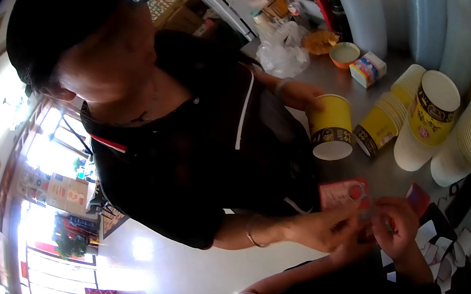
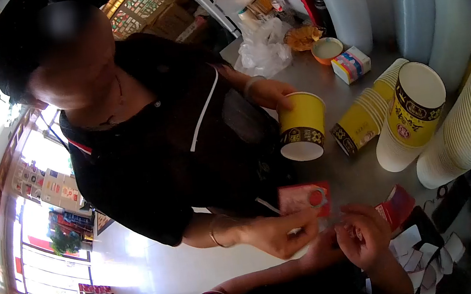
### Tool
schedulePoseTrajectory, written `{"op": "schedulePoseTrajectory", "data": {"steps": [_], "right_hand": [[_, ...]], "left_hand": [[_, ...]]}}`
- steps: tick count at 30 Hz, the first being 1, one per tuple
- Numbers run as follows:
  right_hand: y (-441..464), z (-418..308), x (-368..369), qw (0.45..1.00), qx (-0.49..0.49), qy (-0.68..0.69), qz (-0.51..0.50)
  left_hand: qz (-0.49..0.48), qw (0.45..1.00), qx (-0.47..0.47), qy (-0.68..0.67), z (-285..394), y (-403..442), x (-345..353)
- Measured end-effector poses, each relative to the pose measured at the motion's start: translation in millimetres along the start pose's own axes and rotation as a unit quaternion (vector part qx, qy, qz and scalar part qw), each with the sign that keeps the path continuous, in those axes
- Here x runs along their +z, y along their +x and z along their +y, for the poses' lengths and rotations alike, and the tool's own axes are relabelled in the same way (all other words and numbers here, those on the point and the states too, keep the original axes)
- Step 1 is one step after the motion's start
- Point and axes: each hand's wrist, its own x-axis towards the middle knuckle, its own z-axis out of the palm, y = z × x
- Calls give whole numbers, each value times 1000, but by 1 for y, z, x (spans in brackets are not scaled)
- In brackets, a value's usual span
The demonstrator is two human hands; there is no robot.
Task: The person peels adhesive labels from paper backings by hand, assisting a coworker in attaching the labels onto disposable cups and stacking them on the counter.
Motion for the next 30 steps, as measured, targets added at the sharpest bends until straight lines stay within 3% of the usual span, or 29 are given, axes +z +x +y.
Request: {"op": "schedulePoseTrajectory", "data": {"steps": [1, 3, 4, 5, 6, 7, 9, 10, 12, 13, 15, 17, 19, 21, 22, 27, 30], "right_hand": [[-3, 4, 0, 1000, 3, -1, 0], [-12, 19, 0, 998, 28, 53, 16], [-14, 24, 0, 998, 33, 52, 15], [-15, 28, 0, 999, 40, -14, 11], [-16, 33, 1, 996, 47, -80, 6], [-20, 37, 4, 995, 54, -83, 4], [-38, 48, 11, 991, 97, -87, -16], [-45, 46, 15, 943, 295, 145, -55], [-47, 40, 20, 835, 401, 375, -36], [-44, 38, 18, 842, 387, 372, -50], [-40, 33, 15, 844, 397, 356, -59], [-33, 26, 14, 854, 390, 343, -15], [-27, 21, 8, 841, 407, 356, 2], [-27, 20, 8, 831, 414, 372, 18], [-29, 21, 11, 832, 398, 384, 39], [-32, 21, 10, 835, 379, 395, 51], [-30, 17, 12, 835, 389, 385, 51]], "left_hand": [[81, 941, -203, -258, -5, -6, 18], [137, 875, -260, -384, -1, -2, 16], [161, 868, -223, -413, -9, -5, 21], [159, 866, -226, -417, -7, -4, 16], [168, 916, -180, -317, -3, -2, 3], [174, 952, -132, -215, 1, -2, -11], [174, 965, -93, -171, 3, -1, -21], [171, 970, -78, -153, 2, -1, -24], [158, 984, -48, -68, 6, -2, -31], [149, 988, -25, 7, 7, -1, -38], [110, 990, -72, -52, 16, 1, -46], [132, 977, -115, -119, 17, -2, -44], [166, 906, -151, -360, 32, 3, -47], [136, 871, -207, -424, 32, 3, -54], [174, 851, -227, -441, 34, 3, -53], [172, 830, -273, -455, 30, -3, -53], [127, 840, -297, -436, 36, -1, -55]]}}
